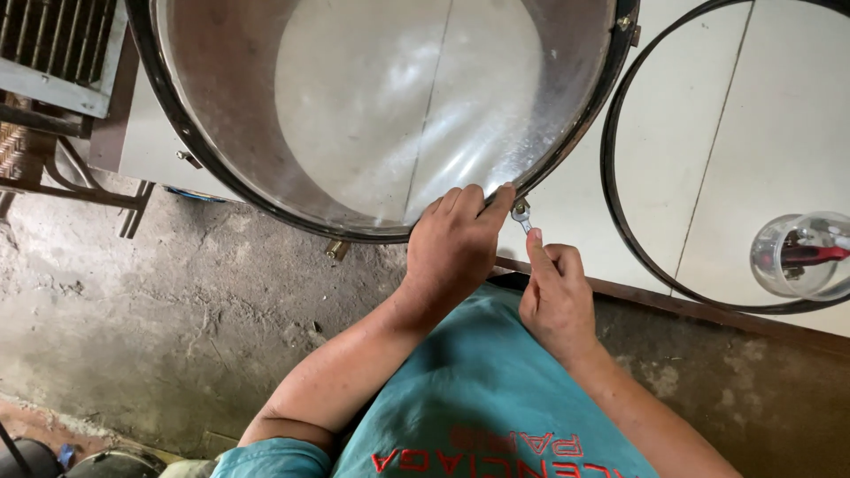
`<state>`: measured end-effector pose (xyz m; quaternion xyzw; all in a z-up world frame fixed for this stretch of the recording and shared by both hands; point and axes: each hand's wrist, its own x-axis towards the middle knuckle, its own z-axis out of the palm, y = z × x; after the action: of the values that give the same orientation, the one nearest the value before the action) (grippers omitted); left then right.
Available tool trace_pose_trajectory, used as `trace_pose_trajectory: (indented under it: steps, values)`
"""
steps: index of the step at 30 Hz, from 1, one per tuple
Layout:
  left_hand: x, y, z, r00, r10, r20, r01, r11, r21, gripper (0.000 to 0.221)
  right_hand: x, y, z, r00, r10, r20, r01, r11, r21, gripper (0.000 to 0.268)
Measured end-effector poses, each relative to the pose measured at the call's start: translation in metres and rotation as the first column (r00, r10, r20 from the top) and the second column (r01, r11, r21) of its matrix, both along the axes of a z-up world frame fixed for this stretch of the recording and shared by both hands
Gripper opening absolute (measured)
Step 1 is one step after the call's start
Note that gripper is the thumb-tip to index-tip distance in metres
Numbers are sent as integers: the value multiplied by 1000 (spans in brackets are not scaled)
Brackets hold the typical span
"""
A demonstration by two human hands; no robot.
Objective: Adjusting the tension bolts on a drum rim using a small wrench
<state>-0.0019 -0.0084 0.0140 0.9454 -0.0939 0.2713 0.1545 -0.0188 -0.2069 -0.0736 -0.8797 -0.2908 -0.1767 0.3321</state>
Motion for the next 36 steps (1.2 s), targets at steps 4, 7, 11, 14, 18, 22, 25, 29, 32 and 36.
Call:
trace_pose_trajectory:
  steps: [4, 7, 11, 14, 18, 22, 25, 29, 32, 36]
  values:
    - [-1, -1, 19, 1000, 18, -10, -19, 1000, -17, 39, 21, -12, -5, 998, 33, 44, -32, 999, -38, 49]
    - [-4, -3, 18, 999, 35, -12, -35, 999, -19, 36, 26, -12, 8, 997, 77, 18, -77, 997, -28, 41]
    - [-3, -7, -2, 998, 66, 23, -66, 998, -6, 35, 26, -3, 24, 995, 101, 3, -101, 993, 58, 39]
    - [-2, -10, -5, 997, 74, 27, -74, 997, -2, 35, 30, -1, 28, 992, 124, -29, -119, 983, 139, 35]
    - [-3, -10, 1, 996, 84, 27, -85, 996, 31, 37, 61, -15, -2, 976, 216, 38, -220, 957, 190, 30]
    - [-3, -9, -17, 996, 92, -12, -92, 996, 21, 40, 113, -47, -18, 945, 315, 86, -319, 947, 29, 21]
    - [-5, -10, -11, 995, 99, -19, -98, 995, 26, 40, 171, -59, -23, 790, 611, 54, -579, 772, -262, 46]
    - [-4, -12, -5, 996, 82, -20, -82, 997, -11, 37, 191, -43, 15, 750, 655, 90, -620, 745, -246, 40]
    - [-7, -14, -10, 977, 110, -182, -118, 992, -37, 33, 176, -66, 31, 813, 578, -73, -582, 809, -80, 37]
    - [-5, -8, -11, 996, 84, 5, -84, 996, -36, 42, 109, -66, 25, 952, 238, -191, -259, 961, -96, 45]
